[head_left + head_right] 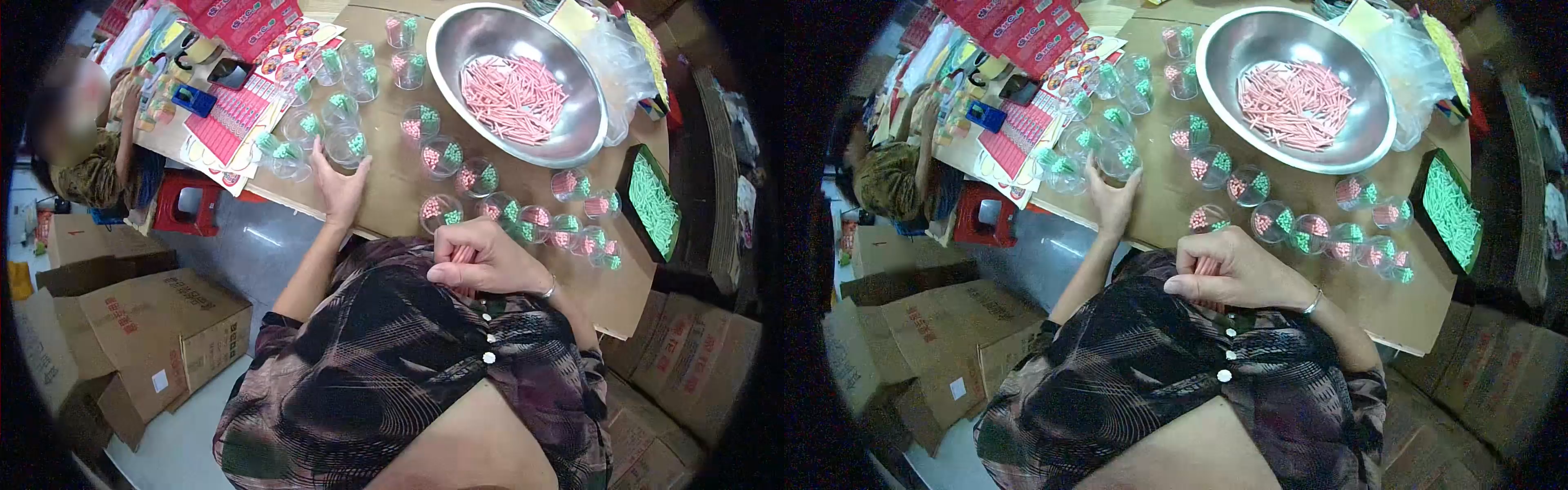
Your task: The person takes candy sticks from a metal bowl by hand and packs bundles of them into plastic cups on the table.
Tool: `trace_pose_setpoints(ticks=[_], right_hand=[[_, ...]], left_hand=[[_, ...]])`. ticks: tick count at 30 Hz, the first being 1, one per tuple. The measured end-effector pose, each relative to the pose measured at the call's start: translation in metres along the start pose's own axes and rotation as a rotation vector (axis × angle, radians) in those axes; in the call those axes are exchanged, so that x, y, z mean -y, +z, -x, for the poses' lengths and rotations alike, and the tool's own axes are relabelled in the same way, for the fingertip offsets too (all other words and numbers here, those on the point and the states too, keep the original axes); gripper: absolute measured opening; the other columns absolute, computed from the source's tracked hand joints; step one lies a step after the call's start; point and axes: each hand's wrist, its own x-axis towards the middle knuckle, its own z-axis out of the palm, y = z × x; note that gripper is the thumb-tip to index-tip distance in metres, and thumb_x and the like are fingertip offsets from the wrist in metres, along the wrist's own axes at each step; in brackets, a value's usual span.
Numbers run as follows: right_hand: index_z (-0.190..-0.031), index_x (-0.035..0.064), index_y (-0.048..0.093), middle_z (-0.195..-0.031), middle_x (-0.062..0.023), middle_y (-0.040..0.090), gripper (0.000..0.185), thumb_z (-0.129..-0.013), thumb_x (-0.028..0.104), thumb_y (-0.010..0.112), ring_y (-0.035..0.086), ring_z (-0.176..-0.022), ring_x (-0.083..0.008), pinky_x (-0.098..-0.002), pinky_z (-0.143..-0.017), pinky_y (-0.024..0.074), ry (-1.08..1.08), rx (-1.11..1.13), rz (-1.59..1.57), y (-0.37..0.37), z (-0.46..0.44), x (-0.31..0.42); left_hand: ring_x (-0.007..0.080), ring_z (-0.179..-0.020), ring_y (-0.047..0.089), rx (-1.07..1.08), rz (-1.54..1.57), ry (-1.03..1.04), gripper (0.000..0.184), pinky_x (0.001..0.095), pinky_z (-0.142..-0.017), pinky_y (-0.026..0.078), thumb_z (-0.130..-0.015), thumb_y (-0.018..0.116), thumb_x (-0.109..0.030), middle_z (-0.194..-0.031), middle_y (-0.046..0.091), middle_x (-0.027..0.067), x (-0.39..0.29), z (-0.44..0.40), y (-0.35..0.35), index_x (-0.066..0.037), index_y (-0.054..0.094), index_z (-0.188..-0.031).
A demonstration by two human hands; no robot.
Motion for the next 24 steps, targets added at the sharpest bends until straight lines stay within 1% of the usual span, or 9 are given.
trace_pose_setpoints(ticks=[4,8,10,11,13,15,18,21,24], right_hand=[[-0.067,0.0052,0.054,-0.053,0.0015,0.056,0.026,-0.087,0.015,0.069,0.044,-0.042,-0.0065,-0.0185,-0.044,0.0350,-0.117,-0.024,0.026,0.002,0.003,-0.007],[-0.068,0.0052,0.056,-0.052,0.0014,0.056,0.026,-0.087,0.016,0.070,0.044,-0.041,-0.0058,-0.0187,-0.041,0.0345,-0.083,-0.226,-0.044,-0.002,0.001,0.000],[-0.070,0.0043,0.056,-0.056,0.0028,0.054,0.021,-0.084,0.011,0.071,0.041,-0.044,-0.0035,-0.0169,-0.042,0.0331,-0.206,-0.417,0.144,-0.014,-0.012,-0.006],[-0.070,0.0043,0.056,-0.056,0.0028,0.054,0.021,-0.084,0.011,0.071,0.041,-0.044,-0.0035,-0.0169,-0.042,0.0331,-0.198,-0.434,0.152,-0.019,-0.017,-0.003],[-0.070,0.0042,0.056,-0.057,0.0028,0.053,0.022,-0.084,0.013,0.071,0.039,-0.045,-0.0037,-0.0174,-0.042,0.0332,-0.328,-0.581,0.204,-0.030,-0.029,0.005],[-0.070,0.0050,0.056,-0.055,0.0032,0.052,0.023,-0.084,0.015,0.071,0.039,-0.044,-0.0044,-0.0174,-0.042,0.0324,-0.512,-0.681,0.394,-0.043,-0.043,-0.001],[-0.070,0.0065,0.056,-0.055,0.0031,0.051,0.024,-0.083,0.017,0.072,0.040,-0.046,-0.0051,-0.0184,-0.043,0.0326,-0.616,-0.725,0.520,-0.052,-0.050,0.000],[-0.069,0.0074,0.056,-0.054,0.0032,0.050,0.025,-0.082,0.018,0.074,0.040,-0.048,-0.0055,-0.0198,-0.044,0.0334,-0.591,-0.709,0.482,-0.056,-0.047,-0.005],[-0.068,0.0082,0.055,-0.057,0.0014,0.051,0.029,-0.085,0.025,0.070,0.040,-0.047,-0.0085,-0.0223,-0.044,0.0353,-0.602,-0.672,0.603,-0.060,-0.042,-0.006]], left_hand=[[0.0262,-0.106,0.055,0.121,0.030,0.020,0.081,0.0362,-0.093,0.044,-0.071,0.078,-0.015,-0.115,0.051,0.0147,-0.001,-0.011,0.002,0.000,0.034,-0.136],[0.0252,-0.105,0.056,0.240,0.369,0.174,0.080,0.0349,-0.092,0.046,-0.068,0.078,-0.011,-0.118,0.053,0.0146,-0.049,-0.001,-0.014,-0.001,0.035,-0.135],[0.0252,-0.104,0.057,0.317,0.398,0.186,0.079,0.0344,-0.090,0.047,-0.066,0.078,-0.011,-0.115,0.054,0.0145,-0.072,0.006,-0.013,-0.001,0.036,-0.132],[0.0252,-0.102,0.058,0.384,0.417,0.201,0.077,0.0340,-0.089,0.047,-0.065,0.078,-0.012,-0.112,0.055,0.0145,-0.084,0.010,-0.012,-0.002,0.037,-0.130],[0.0251,-0.099,0.059,0.522,0.455,0.241,0.075,0.0331,-0.087,0.048,-0.061,0.079,-0.013,-0.107,0.057,0.0144,-0.105,0.014,-0.008,-0.002,0.040,-0.125],[0.0252,-0.098,0.059,0.595,0.488,0.241,0.076,0.0331,-0.087,0.048,-0.060,0.078,-0.012,-0.107,0.057,0.0141,-0.122,0.019,-0.006,-0.002,0.040,-0.125],[0.0254,-0.095,0.059,0.758,0.539,0.213,0.077,0.0330,-0.087,0.048,-0.058,0.077,-0.011,-0.106,0.058,0.0129,-0.139,0.024,-0.001,-0.003,0.040,-0.125],[0.0250,-0.095,0.059,0.839,0.659,0.211,0.074,0.0332,-0.086,0.047,-0.057,0.076,-0.010,-0.106,0.058,0.0125,-0.143,0.026,0.005,-0.003,0.042,-0.123],[0.0246,-0.095,0.058,0.899,0.767,0.195,0.071,0.0333,-0.085,0.047,-0.057,0.074,-0.009,-0.107,0.057,0.0120,-0.143,0.027,0.005,-0.003,0.044,-0.121]])
